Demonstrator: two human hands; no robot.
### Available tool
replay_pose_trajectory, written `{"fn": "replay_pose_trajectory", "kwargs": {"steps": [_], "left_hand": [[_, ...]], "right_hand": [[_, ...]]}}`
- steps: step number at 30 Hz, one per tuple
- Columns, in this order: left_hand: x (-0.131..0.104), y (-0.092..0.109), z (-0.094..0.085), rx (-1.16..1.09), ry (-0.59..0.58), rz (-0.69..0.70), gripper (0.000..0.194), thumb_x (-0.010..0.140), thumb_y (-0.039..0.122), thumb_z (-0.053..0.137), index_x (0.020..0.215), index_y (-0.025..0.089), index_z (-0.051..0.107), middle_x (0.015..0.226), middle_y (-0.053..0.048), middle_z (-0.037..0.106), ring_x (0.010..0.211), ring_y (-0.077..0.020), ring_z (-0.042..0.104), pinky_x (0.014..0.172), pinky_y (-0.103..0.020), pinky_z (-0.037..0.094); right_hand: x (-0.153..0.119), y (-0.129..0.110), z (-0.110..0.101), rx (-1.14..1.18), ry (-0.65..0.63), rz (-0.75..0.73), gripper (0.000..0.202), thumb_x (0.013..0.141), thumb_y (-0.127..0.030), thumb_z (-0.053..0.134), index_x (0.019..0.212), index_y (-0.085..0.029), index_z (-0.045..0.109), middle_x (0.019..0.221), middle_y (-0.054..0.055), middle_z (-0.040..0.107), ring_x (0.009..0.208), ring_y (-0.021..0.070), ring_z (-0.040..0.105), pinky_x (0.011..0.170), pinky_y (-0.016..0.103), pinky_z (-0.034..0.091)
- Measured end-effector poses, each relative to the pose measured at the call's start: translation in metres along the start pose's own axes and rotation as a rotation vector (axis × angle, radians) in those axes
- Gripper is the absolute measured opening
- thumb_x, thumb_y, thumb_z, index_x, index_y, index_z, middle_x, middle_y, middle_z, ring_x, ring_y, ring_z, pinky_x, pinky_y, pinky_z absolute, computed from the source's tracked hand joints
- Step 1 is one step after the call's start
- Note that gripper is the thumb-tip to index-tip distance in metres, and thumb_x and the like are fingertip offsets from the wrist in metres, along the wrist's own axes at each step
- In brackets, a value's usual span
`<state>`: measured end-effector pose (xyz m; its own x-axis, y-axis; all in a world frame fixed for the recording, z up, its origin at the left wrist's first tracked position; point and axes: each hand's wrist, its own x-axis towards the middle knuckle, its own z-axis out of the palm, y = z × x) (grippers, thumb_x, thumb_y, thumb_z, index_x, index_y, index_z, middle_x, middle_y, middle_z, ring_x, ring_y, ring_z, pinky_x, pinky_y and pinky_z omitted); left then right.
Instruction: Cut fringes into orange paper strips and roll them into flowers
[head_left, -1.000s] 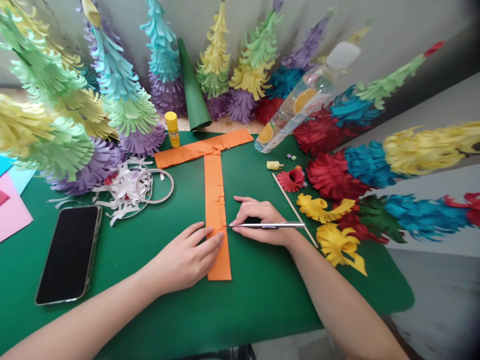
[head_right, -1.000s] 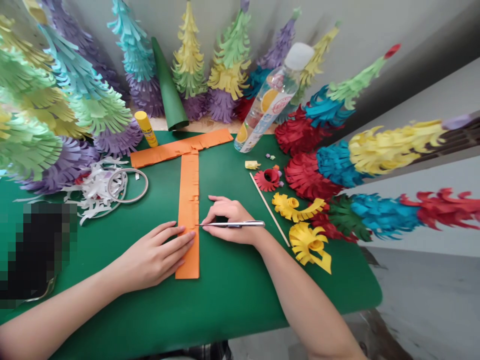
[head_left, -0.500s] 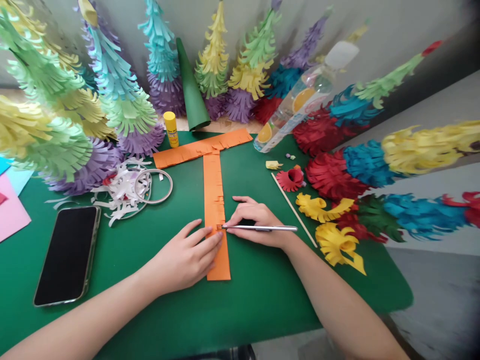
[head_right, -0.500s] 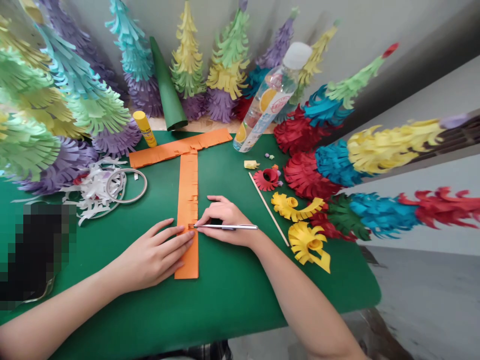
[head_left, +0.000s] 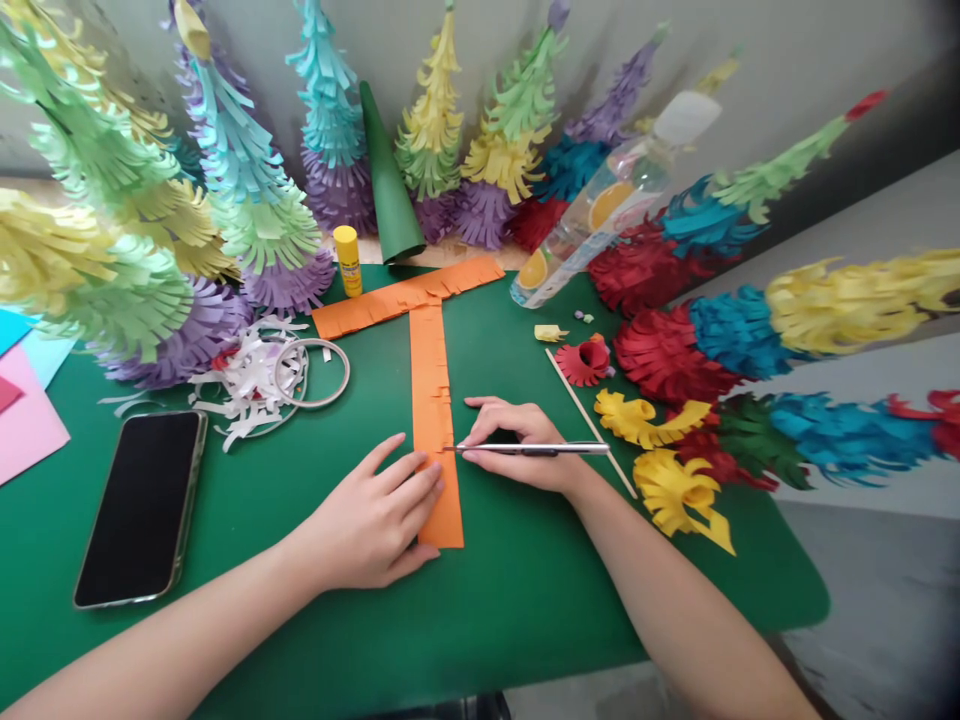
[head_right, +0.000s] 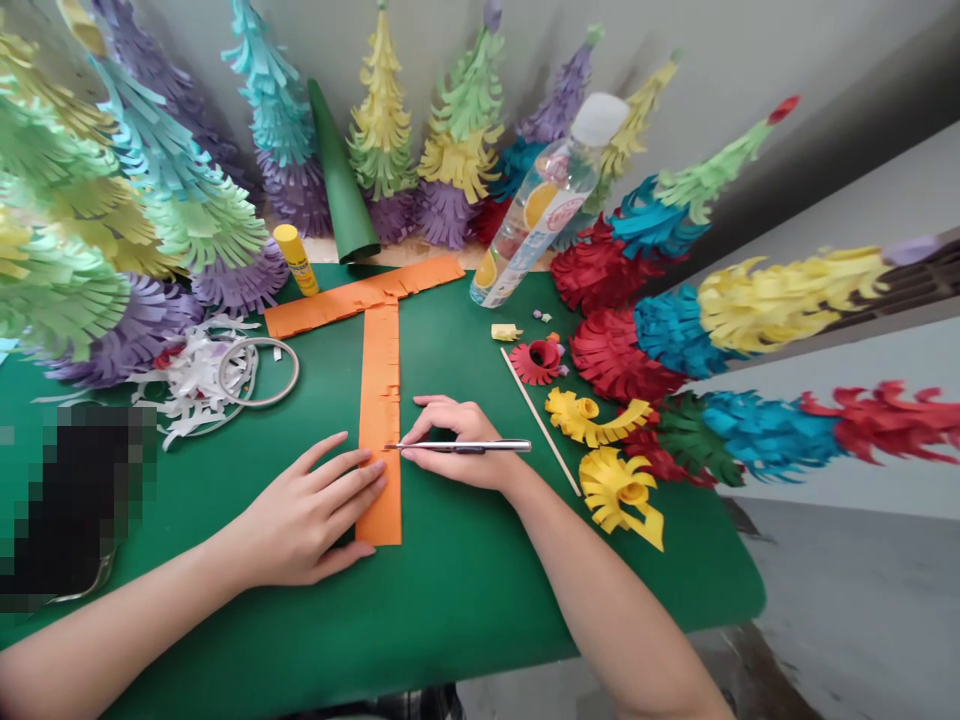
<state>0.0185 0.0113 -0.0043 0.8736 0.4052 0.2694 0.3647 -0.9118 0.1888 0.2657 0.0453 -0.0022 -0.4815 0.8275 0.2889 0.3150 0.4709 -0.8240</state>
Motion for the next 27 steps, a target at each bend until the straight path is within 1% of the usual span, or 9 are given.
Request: {"fn": "replay_pose_trajectory", "kwargs": {"steps": [2, 5, 8, 10, 12, 19, 27], "left_hand": [[-0.0007, -0.0004, 0.0006, -0.018, 0.018, 0.008, 0.047, 0.093, 0.043, 0.046, 0.122, 0.008, 0.06, 0.121, -0.012, 0.064, 0.115, -0.027, 0.055, 0.111, -0.051, 0.03], [-0.0014, -0.0011, 0.0001, -0.039, 0.029, 0.016, 0.049, 0.093, 0.045, 0.047, 0.122, 0.008, 0.059, 0.119, -0.012, 0.065, 0.113, -0.0273, 0.055, 0.11, -0.052, 0.032], [-0.0015, -0.0009, -0.0003, -0.038, 0.027, 0.006, 0.043, 0.094, 0.039, 0.046, 0.123, 0.009, 0.059, 0.119, -0.011, 0.065, 0.114, -0.0264, 0.055, 0.11, -0.05, 0.033], [-0.0013, -0.0003, -0.0003, -0.039, 0.019, -0.004, 0.039, 0.095, 0.033, 0.045, 0.123, 0.01, 0.059, 0.12, -0.01, 0.065, 0.115, -0.0252, 0.055, 0.111, -0.049, 0.032], [-0.001, 0.0001, 0.0, -0.046, 0.017, -0.012, 0.037, 0.095, 0.031, 0.045, 0.123, 0.01, 0.059, 0.12, -0.009, 0.065, 0.115, -0.0248, 0.055, 0.111, -0.049, 0.031], [-0.0007, 0.0007, 0.0003, -0.057, 0.035, -0.027, 0.037, 0.094, 0.031, 0.046, 0.122, 0.011, 0.06, 0.119, -0.009, 0.066, 0.114, -0.0246, 0.055, 0.112, -0.049, 0.03], [-0.0012, 0.0011, 0.0006, -0.061, 0.029, -0.035, 0.038, 0.094, 0.031, 0.047, 0.123, 0.01, 0.059, 0.119, -0.008, 0.066, 0.114, -0.0245, 0.055, 0.112, -0.05, 0.03]], "right_hand": [[0.0015, -0.0027, 0.0003, -0.017, -0.039, -0.008, 0.007, 0.077, -0.018, 0.071, 0.078, -0.021, 0.064, 0.072, -0.001, 0.073, 0.066, 0.0139, 0.068, 0.098, 0.045, 0.048], [0.0028, -0.005, 0.0007, -0.058, -0.098, -0.013, 0.005, 0.078, -0.019, 0.07, 0.077, -0.02, 0.065, 0.07, -0.001, 0.073, 0.063, 0.0134, 0.067, 0.099, 0.045, 0.046], [0.0029, -0.0046, 0.0013, -0.079, -0.122, -0.011, 0.005, 0.079, -0.02, 0.07, 0.076, -0.02, 0.066, 0.068, -0.002, 0.071, 0.062, 0.013, 0.066, 0.099, 0.045, 0.045], [0.003, -0.004, 0.0016, -0.086, -0.13, -0.009, 0.005, 0.079, -0.021, 0.069, 0.077, -0.02, 0.066, 0.068, -0.002, 0.071, 0.062, 0.0128, 0.066, 0.1, 0.045, 0.044], [0.0031, -0.0037, 0.0016, -0.087, -0.134, -0.011, 0.005, 0.079, -0.021, 0.07, 0.076, -0.02, 0.066, 0.068, -0.002, 0.071, 0.062, 0.0127, 0.066, 0.1, 0.045, 0.043], [0.003, -0.005, 0.0012, -0.089, -0.148, 0.006, 0.005, 0.08, -0.023, 0.07, 0.077, -0.02, 0.066, 0.068, -0.002, 0.071, 0.062, 0.0127, 0.066, 0.1, 0.045, 0.043], [0.0029, -0.005, 0.0025, -0.104, -0.15, -0.012, 0.006, 0.081, -0.021, 0.069, 0.076, -0.021, 0.065, 0.069, -0.002, 0.071, 0.062, 0.0128, 0.066, 0.1, 0.045, 0.043]]}}
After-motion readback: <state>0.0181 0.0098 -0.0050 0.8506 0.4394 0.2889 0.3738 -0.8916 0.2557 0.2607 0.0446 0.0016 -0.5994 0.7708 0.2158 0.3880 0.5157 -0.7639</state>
